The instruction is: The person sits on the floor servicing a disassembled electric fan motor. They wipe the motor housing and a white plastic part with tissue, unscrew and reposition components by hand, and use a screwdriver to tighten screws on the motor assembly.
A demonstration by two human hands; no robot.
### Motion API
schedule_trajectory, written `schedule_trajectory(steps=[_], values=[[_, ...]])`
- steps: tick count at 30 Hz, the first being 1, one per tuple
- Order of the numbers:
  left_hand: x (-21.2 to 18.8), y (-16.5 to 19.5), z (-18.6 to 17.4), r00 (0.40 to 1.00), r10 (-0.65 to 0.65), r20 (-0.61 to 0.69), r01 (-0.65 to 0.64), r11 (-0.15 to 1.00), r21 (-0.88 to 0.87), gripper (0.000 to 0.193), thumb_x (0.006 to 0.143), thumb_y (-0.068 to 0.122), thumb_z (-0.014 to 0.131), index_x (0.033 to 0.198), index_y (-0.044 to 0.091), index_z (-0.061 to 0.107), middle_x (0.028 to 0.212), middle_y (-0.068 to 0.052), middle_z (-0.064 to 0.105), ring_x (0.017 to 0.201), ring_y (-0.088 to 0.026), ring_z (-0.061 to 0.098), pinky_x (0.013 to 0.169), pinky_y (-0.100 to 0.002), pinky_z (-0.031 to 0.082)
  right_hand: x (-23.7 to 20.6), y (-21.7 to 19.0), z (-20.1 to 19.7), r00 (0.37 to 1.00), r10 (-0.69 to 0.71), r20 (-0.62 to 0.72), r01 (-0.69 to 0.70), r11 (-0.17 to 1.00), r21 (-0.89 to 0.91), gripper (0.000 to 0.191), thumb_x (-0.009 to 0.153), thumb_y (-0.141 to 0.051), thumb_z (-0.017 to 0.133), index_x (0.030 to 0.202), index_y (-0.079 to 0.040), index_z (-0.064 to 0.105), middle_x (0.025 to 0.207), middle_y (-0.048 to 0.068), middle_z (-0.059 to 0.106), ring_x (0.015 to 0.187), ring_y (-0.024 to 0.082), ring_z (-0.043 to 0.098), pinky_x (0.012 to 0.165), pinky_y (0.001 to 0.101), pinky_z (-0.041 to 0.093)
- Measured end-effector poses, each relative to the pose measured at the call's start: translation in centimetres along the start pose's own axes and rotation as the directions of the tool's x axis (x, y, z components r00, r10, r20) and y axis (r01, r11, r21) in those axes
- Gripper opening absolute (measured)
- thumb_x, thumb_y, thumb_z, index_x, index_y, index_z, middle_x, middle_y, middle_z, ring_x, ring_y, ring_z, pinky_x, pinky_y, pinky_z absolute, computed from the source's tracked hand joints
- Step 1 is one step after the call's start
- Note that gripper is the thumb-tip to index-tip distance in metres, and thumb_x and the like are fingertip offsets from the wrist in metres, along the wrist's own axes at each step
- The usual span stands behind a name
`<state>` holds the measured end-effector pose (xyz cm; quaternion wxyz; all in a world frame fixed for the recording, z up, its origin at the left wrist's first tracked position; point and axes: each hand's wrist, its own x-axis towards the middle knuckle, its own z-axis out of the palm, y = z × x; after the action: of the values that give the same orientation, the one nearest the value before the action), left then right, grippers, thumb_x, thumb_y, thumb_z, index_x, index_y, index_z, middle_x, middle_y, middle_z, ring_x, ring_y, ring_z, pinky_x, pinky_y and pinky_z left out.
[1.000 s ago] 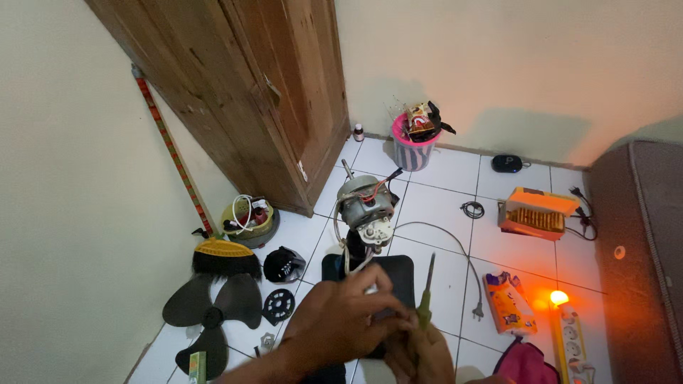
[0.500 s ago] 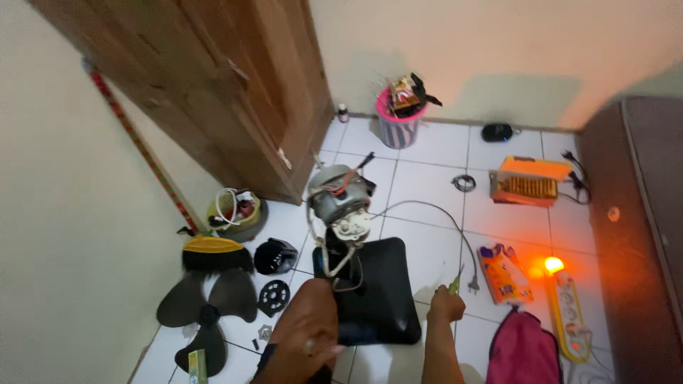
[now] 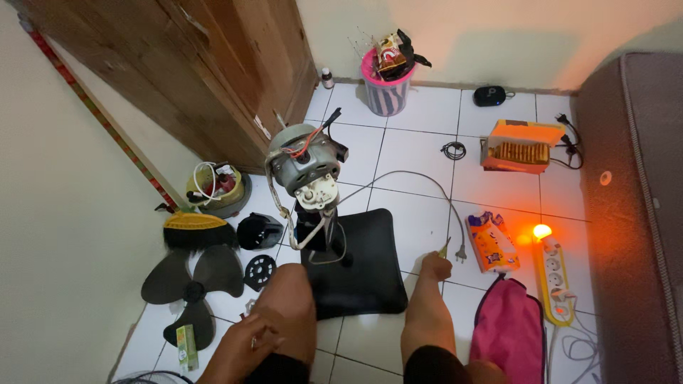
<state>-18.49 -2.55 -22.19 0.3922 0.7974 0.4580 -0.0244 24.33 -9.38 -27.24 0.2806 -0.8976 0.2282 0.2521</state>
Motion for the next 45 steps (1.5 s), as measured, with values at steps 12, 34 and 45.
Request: schedule_trajectory(steps=[12,34,45], values=[[6.7,14.2,-9.4,0.587,0.504,-0.634,-0.586,0.805,0.098,0.079,0.053,0.035,0.096,0.113,0.006,0.054,0.118,-0.01,0.051,0.111,-0.025,0.057,0.095,-0.039,0.05,-9.1,-2.4,-18.3,0.174,-0.985,0.007,0.975,0.174,0.136,0.031,0.1,-0.03,0.061,0.113,-0.003,0.068,0.069,0.015,0.061,0.058,0.027,0.059,0.058,0.0399,0.047],[9.8,25.7,-10.4,0.541,0.528,-0.655,-0.743,0.665,-0.077,0.101,0.052,0.033,0.104,0.138,0.007,0.057,0.138,-0.014,0.055,0.131,-0.027,0.059,0.11,-0.041,0.05,-31.3,-15.0,-26.5,-0.298,-0.709,0.639,0.603,-0.659,-0.45,0.033,0.063,-0.04,0.09,0.083,-0.019,0.076,0.077,0.007,0.071,0.073,0.026,0.073,0.06,0.0368,0.055],[9.9,25.9,-10.2,0.638,0.482,-0.601,-0.719,0.653,-0.24,0.1,0.056,0.037,0.102,0.138,0.005,0.053,0.137,-0.014,0.06,0.128,-0.024,0.063,0.108,-0.036,0.053,-31.6,-15.2,-26.5,-0.174,-0.71,0.683,0.632,-0.612,-0.476,0.024,0.075,-0.036,0.084,0.081,-0.014,0.078,0.077,0.01,0.071,0.073,0.029,0.074,0.061,0.04,0.056]])
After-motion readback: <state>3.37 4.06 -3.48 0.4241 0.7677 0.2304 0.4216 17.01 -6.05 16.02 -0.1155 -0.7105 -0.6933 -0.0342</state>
